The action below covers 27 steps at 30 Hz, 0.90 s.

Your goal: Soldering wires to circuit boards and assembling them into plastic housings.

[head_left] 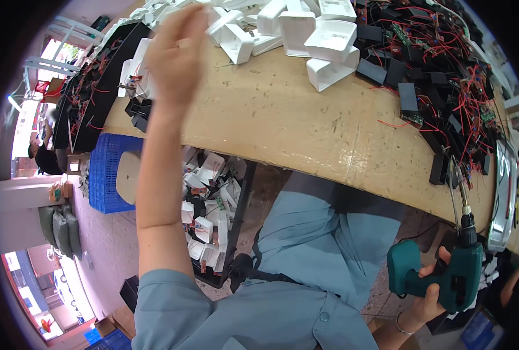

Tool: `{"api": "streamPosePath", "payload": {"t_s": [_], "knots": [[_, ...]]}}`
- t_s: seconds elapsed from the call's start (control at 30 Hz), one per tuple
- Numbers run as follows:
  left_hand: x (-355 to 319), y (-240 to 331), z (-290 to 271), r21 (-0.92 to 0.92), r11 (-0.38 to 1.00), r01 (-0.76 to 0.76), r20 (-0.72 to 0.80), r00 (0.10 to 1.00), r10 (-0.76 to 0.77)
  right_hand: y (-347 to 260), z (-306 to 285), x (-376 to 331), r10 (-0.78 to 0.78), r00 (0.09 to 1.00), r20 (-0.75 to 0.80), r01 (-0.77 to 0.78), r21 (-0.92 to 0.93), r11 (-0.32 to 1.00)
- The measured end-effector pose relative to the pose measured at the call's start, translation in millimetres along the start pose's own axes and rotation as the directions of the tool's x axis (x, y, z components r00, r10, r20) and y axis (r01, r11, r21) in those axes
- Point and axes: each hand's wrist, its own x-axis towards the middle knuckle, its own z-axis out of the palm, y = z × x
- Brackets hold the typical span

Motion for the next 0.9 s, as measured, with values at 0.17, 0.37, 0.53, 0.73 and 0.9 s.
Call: {"api": "streamPosePath", "payload": {"t_s": [0.17, 0.37, 0.53, 0.73, 0.9], "knots": [[-2.7, 80.4, 91.9, 0.416, 0.894, -0.164, 0.474, 0.879, -0.059, -2.6, 2.4, 1.1, -0.015, 0.999, -0.044, 0.015, -0.003, 1.000], [-27.2, 72.9, 115.4, 0.223, 0.898, -0.379, 0.231, 0.916, 0.329, -2.2, -0.3, -4.8, 0.026, 0.987, -0.161, -0.025, 0.011, 1.000], [-79.0, 117.0, 108.0, 0.103, 0.793, -0.601, 0.288, 0.781, 0.555, 1.9, -6.9, -5.3, 0.020, 0.983, -0.181, -0.020, -0.001, 1.000], [-84.5, 127.1, 96.2, -0.221, 0.774, -0.593, 0.548, 0.581, 0.602, 1.3, -8.4, -9.2, 0.010, 0.979, -0.206, -0.007, 0.017, 1.000], [-74.4, 125.8, 92.0, -0.438, 0.702, -0.562, 0.423, 0.560, 0.712, 0.7, -10.3, -12.1, 0.030, 0.977, -0.209, -0.019, 0.054, 0.998]]}}
